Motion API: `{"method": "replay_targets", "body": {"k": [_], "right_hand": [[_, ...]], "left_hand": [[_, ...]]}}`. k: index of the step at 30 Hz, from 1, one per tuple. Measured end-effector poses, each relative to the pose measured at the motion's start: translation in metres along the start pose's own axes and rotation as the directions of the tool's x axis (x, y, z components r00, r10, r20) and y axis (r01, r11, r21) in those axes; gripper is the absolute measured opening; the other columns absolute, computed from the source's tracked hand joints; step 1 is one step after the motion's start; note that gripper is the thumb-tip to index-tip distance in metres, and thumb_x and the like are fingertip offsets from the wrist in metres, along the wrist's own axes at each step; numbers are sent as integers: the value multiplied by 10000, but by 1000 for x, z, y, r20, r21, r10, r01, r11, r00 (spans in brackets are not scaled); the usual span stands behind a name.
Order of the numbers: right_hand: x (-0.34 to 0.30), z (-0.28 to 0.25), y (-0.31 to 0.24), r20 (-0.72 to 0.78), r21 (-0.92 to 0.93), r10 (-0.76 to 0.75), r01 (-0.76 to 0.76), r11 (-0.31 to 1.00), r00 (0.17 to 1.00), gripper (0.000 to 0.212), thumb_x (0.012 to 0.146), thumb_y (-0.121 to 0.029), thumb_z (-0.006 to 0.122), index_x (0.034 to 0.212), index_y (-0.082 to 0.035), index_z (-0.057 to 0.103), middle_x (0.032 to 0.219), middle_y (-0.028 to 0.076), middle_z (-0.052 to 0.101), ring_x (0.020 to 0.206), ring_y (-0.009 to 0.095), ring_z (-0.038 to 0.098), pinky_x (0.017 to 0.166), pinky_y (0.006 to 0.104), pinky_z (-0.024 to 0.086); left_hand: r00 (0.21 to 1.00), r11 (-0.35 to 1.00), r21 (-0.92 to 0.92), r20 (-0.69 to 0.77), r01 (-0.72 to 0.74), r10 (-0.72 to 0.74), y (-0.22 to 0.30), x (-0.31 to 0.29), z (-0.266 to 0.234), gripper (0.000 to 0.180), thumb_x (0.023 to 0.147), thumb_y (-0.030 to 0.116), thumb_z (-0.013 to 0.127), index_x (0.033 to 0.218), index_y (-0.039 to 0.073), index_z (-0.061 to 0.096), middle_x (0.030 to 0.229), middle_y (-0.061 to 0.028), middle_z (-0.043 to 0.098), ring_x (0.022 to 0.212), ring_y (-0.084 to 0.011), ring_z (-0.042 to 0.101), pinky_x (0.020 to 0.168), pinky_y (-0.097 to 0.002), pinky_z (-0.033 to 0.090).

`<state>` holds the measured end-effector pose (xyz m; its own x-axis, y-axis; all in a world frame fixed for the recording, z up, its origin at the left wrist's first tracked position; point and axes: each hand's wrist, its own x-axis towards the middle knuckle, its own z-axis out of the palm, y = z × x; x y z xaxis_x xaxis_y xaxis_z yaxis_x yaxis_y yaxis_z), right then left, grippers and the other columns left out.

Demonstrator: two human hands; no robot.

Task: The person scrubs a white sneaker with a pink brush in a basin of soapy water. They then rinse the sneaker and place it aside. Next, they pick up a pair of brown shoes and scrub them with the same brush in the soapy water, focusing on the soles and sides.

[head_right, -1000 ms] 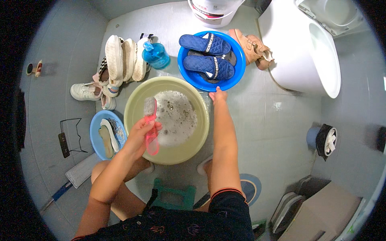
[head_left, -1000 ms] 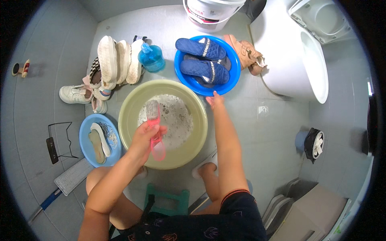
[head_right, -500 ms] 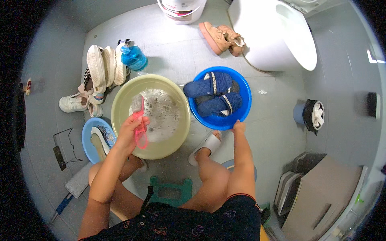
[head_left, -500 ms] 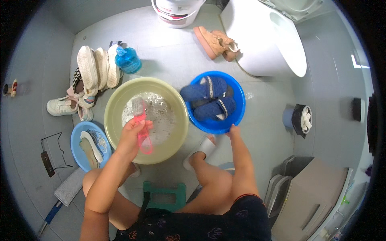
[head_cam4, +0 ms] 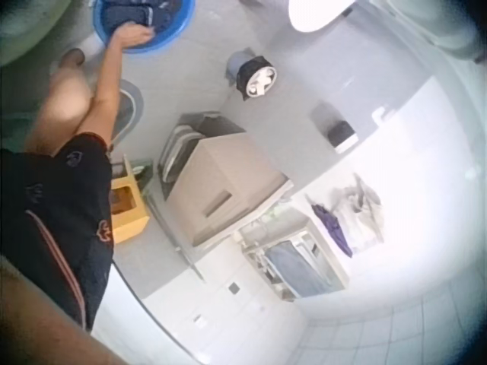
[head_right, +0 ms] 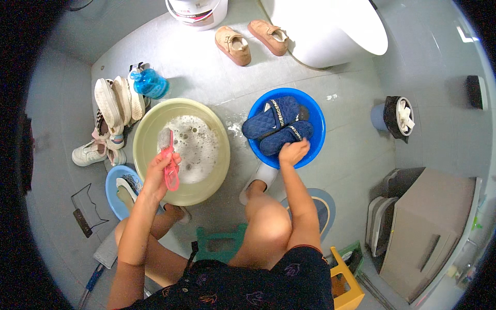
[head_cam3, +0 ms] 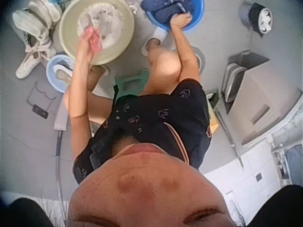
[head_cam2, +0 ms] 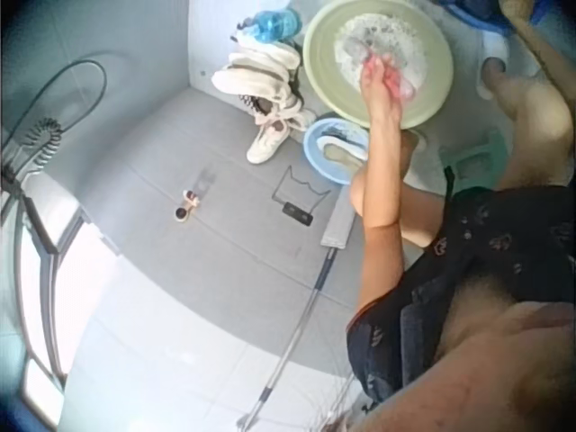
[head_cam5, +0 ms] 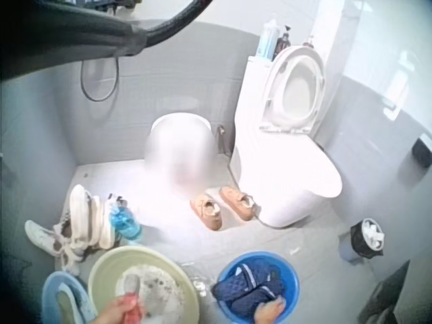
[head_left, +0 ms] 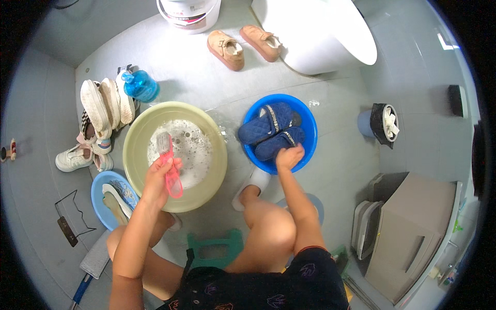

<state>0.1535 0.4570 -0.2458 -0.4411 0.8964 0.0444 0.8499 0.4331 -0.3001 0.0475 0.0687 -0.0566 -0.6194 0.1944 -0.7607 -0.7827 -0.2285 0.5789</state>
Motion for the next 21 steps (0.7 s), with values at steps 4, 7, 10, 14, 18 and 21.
{"method": "replay_targets", "body": {"k": [4,7,10,14,18,21], "right_hand": [[57,-2,30,162,-96,-281,299,950,946,728,740,-42,675,1391,-68,351,1375,250,415,1246,396,435,1046,434,368],[94,9,51,485,-20,-220,262,965,846,886,705,-133,737,1441,-55,250,1387,261,400,1263,407,422,1058,430,364],[104,7,38,633,-99,-27,116,988,773,1016,659,-239,779,1462,-41,188,1383,284,394,1258,419,428,1061,421,371],[105,2,57,656,-159,-83,245,956,750,988,666,-251,780,1460,-57,224,1395,290,372,1246,413,444,1041,420,398],[113,-24,63,662,-192,-133,338,921,738,754,781,-248,697,1437,-190,330,1435,224,344,1256,374,441,1020,413,416],[101,-50,34,568,-210,-452,652,729,688,496,884,-212,569,1362,-232,435,1450,140,360,1256,341,445,998,417,428]], "left_hand": [[1000,1000,25,7,2,-2,-3,2,-6,221,970,153,516,1167,61,554,1017,-59,660,929,-141,635,788,-271,519],[1000,999,40,-16,17,-16,-3,3,-5,223,970,159,519,1166,60,552,1016,-60,658,928,-142,635,789,-268,520],[1000,999,37,-22,15,-14,1,1,0,217,969,160,520,1155,54,553,1019,-61,657,929,-144,634,793,-269,520],[1000,1000,16,0,11,-11,2,3,6,215,971,151,511,1153,44,551,1015,-62,656,930,-145,633,795,-272,521],[1000,999,41,0,9,-9,0,-3,4,220,970,161,515,1159,55,552,1012,-57,656,921,-138,630,794,-270,520],[1000,999,43,-22,20,-19,0,-8,-3,224,967,170,524,1163,65,553,1005,-51,655,911,-131,628,787,-263,516]]}}
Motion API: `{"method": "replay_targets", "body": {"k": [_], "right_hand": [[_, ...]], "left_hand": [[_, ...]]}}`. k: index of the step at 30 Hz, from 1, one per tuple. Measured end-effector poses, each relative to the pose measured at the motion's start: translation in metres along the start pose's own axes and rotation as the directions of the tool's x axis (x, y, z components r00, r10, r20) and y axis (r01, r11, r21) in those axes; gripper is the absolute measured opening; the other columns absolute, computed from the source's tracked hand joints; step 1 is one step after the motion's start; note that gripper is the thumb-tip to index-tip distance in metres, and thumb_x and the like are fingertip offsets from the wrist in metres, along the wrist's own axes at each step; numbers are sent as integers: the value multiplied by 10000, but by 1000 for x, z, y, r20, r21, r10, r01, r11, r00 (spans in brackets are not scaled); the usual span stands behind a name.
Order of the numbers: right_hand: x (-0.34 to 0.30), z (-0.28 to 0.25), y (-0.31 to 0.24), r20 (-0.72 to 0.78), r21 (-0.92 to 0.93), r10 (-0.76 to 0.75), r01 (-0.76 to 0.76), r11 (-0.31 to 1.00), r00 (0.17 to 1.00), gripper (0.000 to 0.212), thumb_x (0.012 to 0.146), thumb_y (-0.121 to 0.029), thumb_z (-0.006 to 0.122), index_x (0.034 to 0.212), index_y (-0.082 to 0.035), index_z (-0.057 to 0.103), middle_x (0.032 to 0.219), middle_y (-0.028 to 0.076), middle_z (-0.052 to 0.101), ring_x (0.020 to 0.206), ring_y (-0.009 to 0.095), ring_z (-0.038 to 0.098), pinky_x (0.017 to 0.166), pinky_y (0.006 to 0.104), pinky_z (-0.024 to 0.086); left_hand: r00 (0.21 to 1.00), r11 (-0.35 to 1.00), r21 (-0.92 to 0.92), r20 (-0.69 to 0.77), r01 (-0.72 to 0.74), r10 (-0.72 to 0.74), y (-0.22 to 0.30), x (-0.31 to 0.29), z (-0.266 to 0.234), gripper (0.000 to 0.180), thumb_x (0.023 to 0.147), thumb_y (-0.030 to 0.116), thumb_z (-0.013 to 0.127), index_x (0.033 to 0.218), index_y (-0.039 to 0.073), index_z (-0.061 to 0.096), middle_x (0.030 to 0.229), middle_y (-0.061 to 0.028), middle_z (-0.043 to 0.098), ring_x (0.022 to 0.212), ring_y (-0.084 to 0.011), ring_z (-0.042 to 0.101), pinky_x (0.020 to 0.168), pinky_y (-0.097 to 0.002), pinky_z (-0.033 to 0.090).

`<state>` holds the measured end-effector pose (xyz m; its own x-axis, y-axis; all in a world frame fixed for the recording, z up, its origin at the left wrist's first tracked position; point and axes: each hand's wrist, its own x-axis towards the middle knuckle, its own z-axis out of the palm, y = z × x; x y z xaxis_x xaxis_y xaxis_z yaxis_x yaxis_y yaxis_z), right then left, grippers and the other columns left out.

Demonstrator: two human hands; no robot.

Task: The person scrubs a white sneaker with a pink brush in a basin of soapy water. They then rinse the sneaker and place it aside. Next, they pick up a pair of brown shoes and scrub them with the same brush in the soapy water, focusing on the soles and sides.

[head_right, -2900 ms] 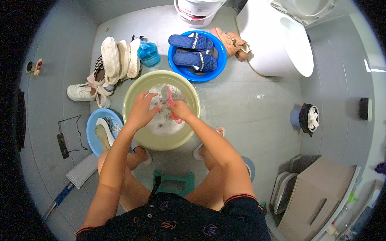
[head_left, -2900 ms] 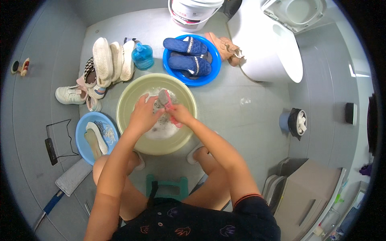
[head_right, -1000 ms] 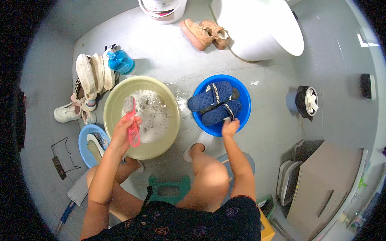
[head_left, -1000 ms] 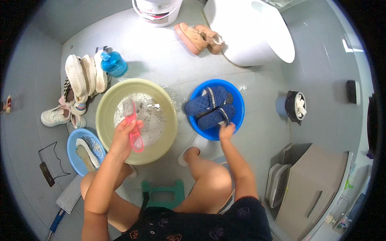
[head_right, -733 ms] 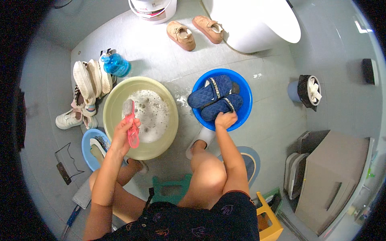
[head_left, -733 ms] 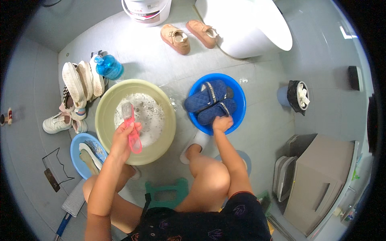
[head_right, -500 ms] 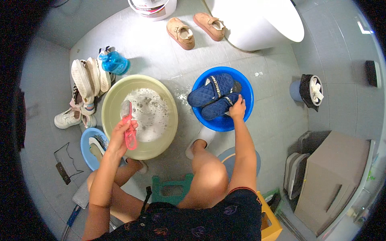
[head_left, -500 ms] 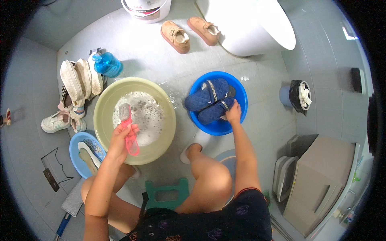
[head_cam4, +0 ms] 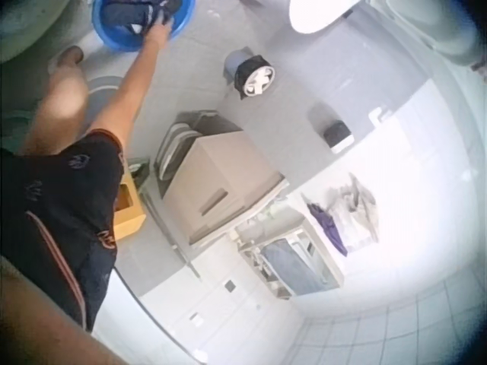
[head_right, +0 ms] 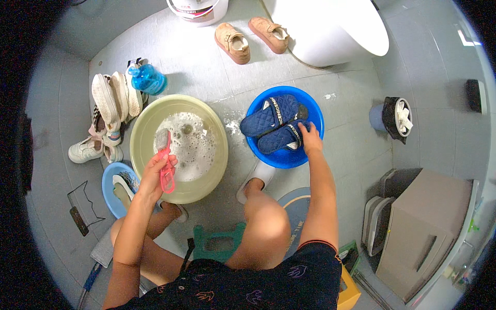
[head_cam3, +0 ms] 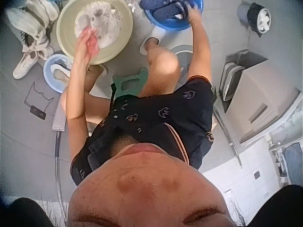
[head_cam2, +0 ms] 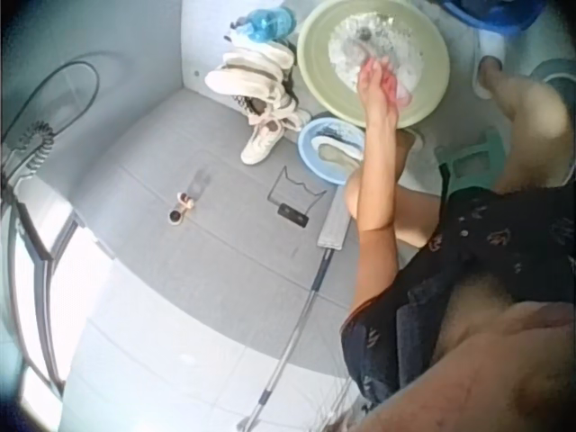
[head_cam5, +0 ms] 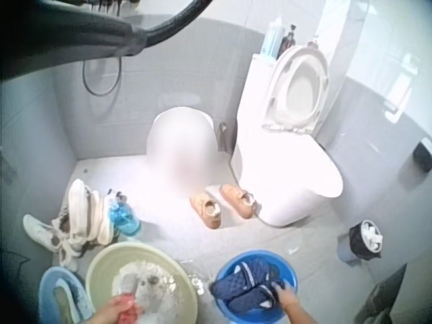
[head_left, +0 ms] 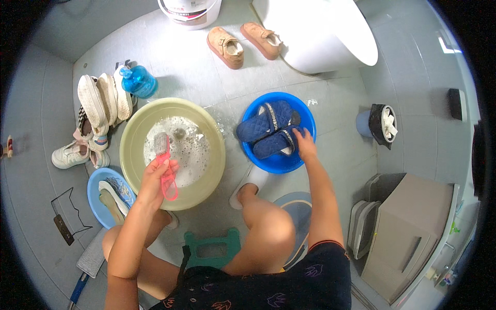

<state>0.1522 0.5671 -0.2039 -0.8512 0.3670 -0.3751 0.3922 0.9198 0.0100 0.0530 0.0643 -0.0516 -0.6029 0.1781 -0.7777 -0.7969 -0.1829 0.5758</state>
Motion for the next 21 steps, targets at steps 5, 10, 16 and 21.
{"method": "replay_targets", "body": {"k": [5,10,16,21], "right_hand": [[8,-18,-7,140,-411,-716,698,587,684,316,873,-221,555,1186,-210,597,1462,57,362,1282,292,423,1044,435,377],[16,8,-9,64,-398,-679,643,655,731,470,817,-207,614,1270,-103,546,1470,42,362,1306,276,401,1079,423,346],[0,-73,-32,388,-149,-452,539,829,803,284,779,-212,661,1062,-185,660,1376,116,480,1161,351,515,966,431,446],[-31,-103,-47,553,173,-460,444,879,695,242,827,-228,691,1034,-114,644,1102,190,622,1039,365,586,901,433,465]], "left_hand": [[1000,1000,-3,14,2,-2,0,2,2,233,964,169,532,1176,74,549,995,-43,651,906,-124,625,773,-252,509],[999,1000,2,40,10,-10,-2,3,9,239,964,177,533,1181,77,541,1001,-39,652,913,-121,624,775,-254,508],[998,1000,-9,57,-1,1,3,-2,11,233,959,170,539,1164,61,555,1025,-45,653,941,-131,615,818,-266,486],[995,999,-44,92,-29,33,9,-11,11,229,955,165,541,1153,51,560,1057,-59,649,969,-148,610,838,-274,476]]}}
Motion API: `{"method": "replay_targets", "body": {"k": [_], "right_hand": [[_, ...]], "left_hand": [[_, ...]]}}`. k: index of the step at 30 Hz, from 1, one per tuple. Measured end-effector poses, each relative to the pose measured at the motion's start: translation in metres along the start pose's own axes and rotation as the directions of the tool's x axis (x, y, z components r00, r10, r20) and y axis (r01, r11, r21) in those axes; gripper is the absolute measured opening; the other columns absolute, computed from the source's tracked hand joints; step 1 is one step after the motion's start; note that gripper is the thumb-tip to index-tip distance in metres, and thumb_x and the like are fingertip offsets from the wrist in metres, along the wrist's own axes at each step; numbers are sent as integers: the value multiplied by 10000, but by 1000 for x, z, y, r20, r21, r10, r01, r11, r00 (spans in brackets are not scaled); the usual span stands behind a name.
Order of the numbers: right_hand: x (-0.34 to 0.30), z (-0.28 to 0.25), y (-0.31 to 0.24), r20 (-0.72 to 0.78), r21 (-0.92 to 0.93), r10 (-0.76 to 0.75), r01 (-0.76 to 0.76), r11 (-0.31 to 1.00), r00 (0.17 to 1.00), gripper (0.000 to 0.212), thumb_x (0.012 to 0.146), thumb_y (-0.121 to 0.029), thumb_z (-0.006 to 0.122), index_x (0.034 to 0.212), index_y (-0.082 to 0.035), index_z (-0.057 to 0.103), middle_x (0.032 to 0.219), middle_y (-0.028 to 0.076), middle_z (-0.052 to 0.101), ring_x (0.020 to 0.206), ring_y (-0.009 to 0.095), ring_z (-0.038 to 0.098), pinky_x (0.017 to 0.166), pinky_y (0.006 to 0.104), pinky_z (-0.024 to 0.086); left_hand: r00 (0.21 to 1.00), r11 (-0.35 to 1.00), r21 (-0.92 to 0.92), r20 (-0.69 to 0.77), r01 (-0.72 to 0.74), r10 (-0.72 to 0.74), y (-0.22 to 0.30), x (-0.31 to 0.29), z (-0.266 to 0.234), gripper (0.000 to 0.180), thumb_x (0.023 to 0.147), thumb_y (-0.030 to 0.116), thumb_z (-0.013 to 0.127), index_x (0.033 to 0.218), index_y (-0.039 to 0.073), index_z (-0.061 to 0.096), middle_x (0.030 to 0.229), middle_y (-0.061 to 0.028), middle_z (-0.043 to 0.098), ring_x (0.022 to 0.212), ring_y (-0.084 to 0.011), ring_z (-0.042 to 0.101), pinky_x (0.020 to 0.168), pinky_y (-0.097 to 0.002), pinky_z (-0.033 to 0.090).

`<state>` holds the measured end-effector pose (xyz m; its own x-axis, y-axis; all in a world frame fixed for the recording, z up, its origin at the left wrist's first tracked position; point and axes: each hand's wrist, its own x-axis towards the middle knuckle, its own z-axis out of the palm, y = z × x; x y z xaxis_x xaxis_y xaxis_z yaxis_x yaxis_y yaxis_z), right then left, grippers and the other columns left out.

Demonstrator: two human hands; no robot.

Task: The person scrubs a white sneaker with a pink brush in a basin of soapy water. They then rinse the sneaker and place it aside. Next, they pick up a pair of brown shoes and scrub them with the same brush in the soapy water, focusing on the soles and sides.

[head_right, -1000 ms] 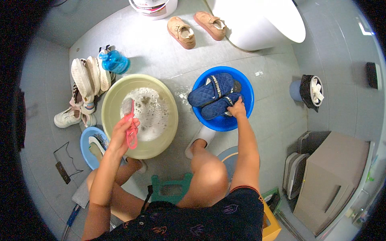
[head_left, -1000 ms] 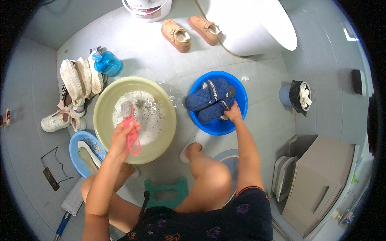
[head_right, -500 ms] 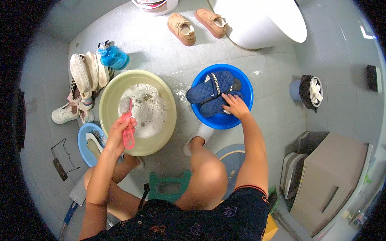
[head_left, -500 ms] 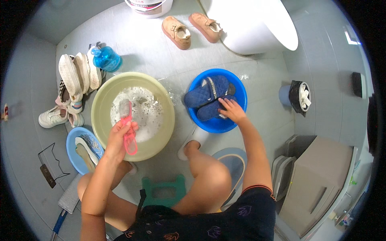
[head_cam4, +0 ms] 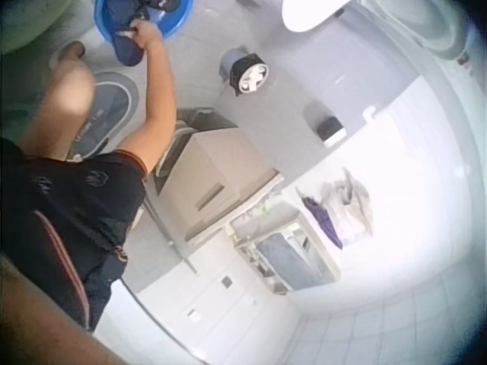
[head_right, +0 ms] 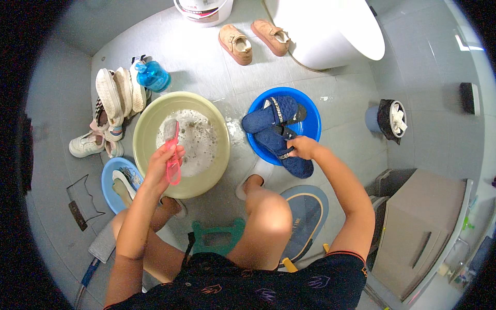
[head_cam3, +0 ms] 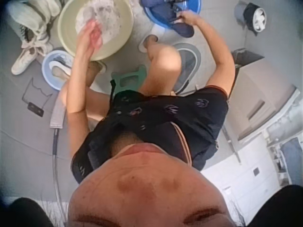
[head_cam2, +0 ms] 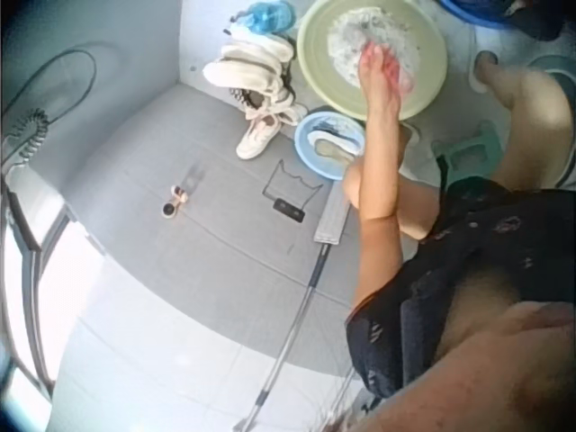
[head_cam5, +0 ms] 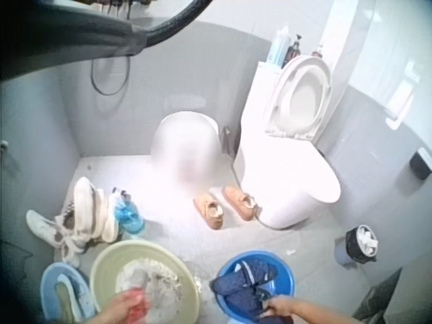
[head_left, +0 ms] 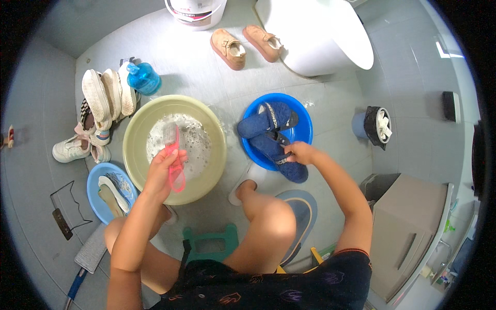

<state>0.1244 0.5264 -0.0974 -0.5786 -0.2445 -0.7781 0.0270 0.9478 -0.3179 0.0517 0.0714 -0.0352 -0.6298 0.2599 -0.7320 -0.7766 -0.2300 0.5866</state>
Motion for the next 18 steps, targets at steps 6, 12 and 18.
{"method": "replay_targets", "body": {"k": [6,12,18], "right_hand": [[-24,1,-37,-256,135,-158,197,971,954,262,796,-184,716,998,-41,629,1055,176,608,1037,357,566,926,435,432],[-26,-25,-50,-358,11,-229,250,968,905,199,820,-214,678,917,-52,616,904,155,601,913,355,578,788,444,454],[25,-17,-63,-326,466,83,84,881,942,282,875,-308,626,896,-29,601,835,178,614,817,338,607,727,425,465]], "left_hand": [[999,999,-24,18,-45,45,10,-6,-5,262,966,178,524,1197,56,538,1054,-56,648,955,-135,623,812,-274,499],[996,996,-52,35,-77,78,13,-7,-9,264,960,187,539,1186,50,546,1053,-63,650,938,-139,623,799,-273,504],[995,993,-85,51,-87,91,15,-5,-3,260,955,185,546,1174,44,556,1050,-67,652,934,-148,623,786,-280,502]]}}
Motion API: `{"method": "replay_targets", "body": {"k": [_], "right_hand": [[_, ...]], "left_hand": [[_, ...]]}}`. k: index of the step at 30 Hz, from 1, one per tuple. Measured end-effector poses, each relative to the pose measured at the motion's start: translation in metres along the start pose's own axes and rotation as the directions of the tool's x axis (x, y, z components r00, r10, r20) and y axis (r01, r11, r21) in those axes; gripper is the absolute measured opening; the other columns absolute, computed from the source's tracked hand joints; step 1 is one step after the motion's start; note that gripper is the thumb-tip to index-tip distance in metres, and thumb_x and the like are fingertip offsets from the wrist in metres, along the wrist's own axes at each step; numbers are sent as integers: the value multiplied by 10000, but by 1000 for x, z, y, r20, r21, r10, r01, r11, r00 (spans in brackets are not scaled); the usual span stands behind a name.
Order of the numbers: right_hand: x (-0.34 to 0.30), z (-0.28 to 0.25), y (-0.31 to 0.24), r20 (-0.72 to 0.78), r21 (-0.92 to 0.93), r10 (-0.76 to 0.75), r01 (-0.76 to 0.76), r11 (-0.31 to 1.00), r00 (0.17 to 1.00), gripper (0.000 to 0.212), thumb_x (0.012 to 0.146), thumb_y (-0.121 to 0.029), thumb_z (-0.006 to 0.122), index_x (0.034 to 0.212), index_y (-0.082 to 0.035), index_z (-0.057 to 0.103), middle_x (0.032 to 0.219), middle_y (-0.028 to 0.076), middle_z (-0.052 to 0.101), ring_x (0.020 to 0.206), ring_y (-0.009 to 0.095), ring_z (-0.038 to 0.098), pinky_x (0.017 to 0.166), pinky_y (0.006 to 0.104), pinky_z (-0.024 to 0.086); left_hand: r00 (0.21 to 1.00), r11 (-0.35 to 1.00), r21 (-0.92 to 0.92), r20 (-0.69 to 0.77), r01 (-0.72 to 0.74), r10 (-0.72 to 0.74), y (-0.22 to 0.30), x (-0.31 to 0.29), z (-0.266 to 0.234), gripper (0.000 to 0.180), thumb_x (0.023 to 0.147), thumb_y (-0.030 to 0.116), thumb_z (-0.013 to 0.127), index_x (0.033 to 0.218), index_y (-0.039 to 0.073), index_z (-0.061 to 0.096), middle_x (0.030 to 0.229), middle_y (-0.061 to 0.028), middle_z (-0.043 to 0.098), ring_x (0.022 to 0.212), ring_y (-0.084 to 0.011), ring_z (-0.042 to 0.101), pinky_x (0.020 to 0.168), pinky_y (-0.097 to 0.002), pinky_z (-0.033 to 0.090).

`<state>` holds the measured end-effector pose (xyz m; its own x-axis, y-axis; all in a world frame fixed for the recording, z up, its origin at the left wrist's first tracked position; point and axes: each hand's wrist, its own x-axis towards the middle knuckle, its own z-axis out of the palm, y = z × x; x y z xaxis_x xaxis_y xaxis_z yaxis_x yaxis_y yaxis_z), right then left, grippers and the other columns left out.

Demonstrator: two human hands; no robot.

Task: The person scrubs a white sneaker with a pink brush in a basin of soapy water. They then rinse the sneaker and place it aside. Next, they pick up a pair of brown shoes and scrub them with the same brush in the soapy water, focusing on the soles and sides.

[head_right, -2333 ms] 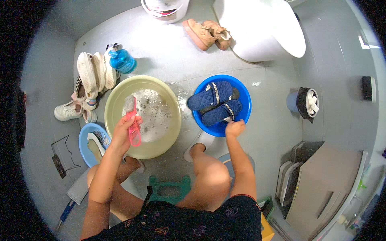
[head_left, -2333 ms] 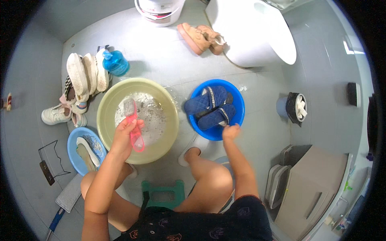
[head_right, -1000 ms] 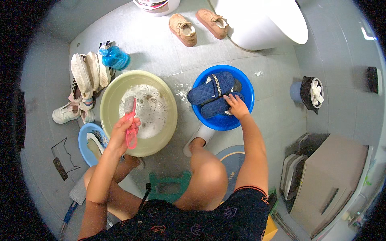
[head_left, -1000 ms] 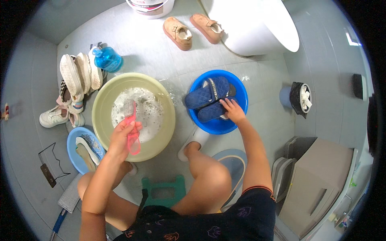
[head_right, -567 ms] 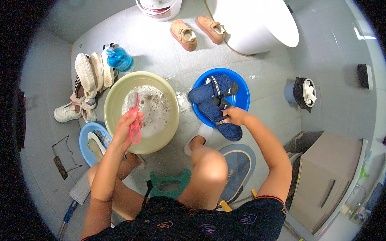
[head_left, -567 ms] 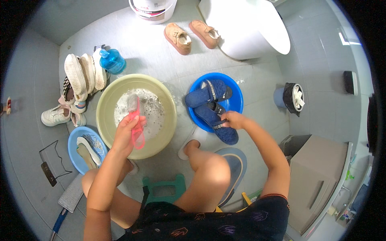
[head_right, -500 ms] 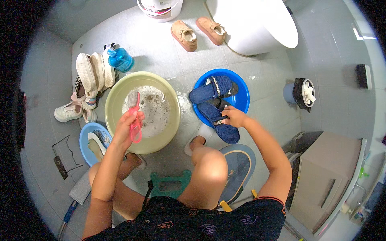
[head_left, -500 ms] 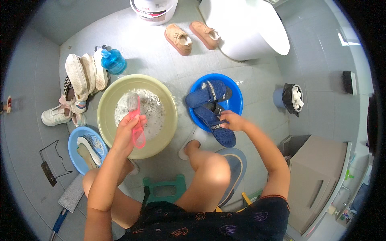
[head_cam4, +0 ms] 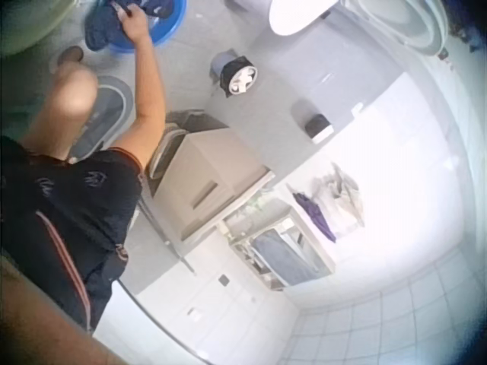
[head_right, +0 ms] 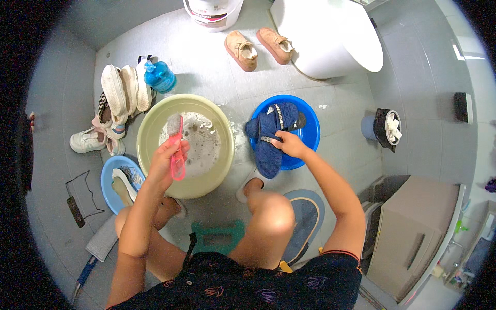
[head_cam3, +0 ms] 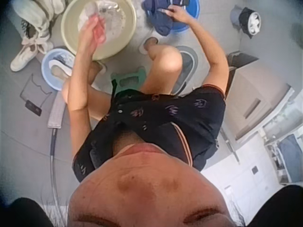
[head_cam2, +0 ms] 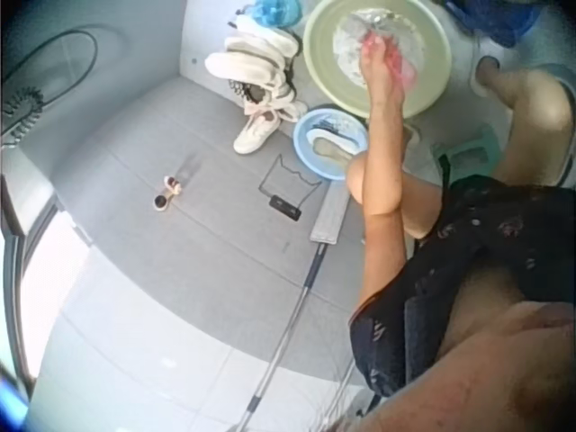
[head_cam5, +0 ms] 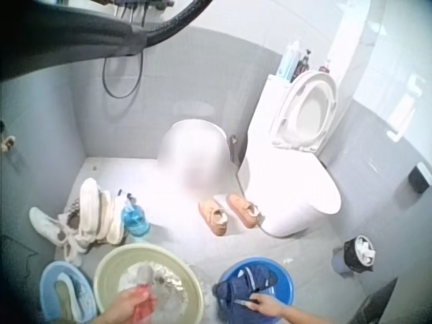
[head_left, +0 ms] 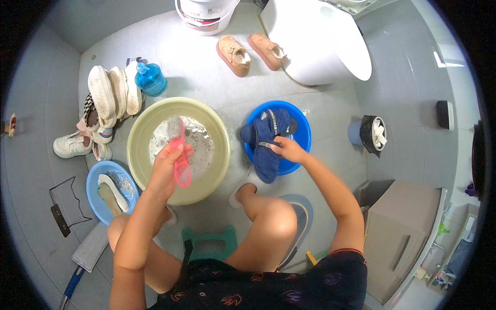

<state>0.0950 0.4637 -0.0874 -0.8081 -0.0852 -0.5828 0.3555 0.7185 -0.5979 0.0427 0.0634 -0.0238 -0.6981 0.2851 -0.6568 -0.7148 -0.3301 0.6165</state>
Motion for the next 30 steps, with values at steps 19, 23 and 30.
{"method": "replay_targets", "body": {"k": [19,23,30], "right_hand": [[92,62,-14,-651,-161,247,-449,879,717,294,893,-362,584,989,-85,592,913,181,663,901,379,615,759,481,501],[98,57,-4,-712,-68,318,-513,856,626,286,890,-351,591,972,-78,572,932,162,661,915,364,611,741,477,511],[104,31,-2,-814,144,414,-548,824,408,260,896,-322,581,951,-70,551,889,168,660,874,374,626,702,501,510]], "left_hand": [[998,998,47,-48,44,-42,-4,3,-4,266,963,185,535,1193,50,535,1053,-64,646,955,-140,620,810,-276,510],[997,998,23,-38,61,-60,-9,3,-3,253,962,184,537,1177,52,540,1038,-58,648,939,-131,622,803,-275,510],[994,995,66,-85,71,-66,-8,5,4,247,964,179,532,1181,60,538,1017,-47,651,921,-128,628,793,-275,509]]}}
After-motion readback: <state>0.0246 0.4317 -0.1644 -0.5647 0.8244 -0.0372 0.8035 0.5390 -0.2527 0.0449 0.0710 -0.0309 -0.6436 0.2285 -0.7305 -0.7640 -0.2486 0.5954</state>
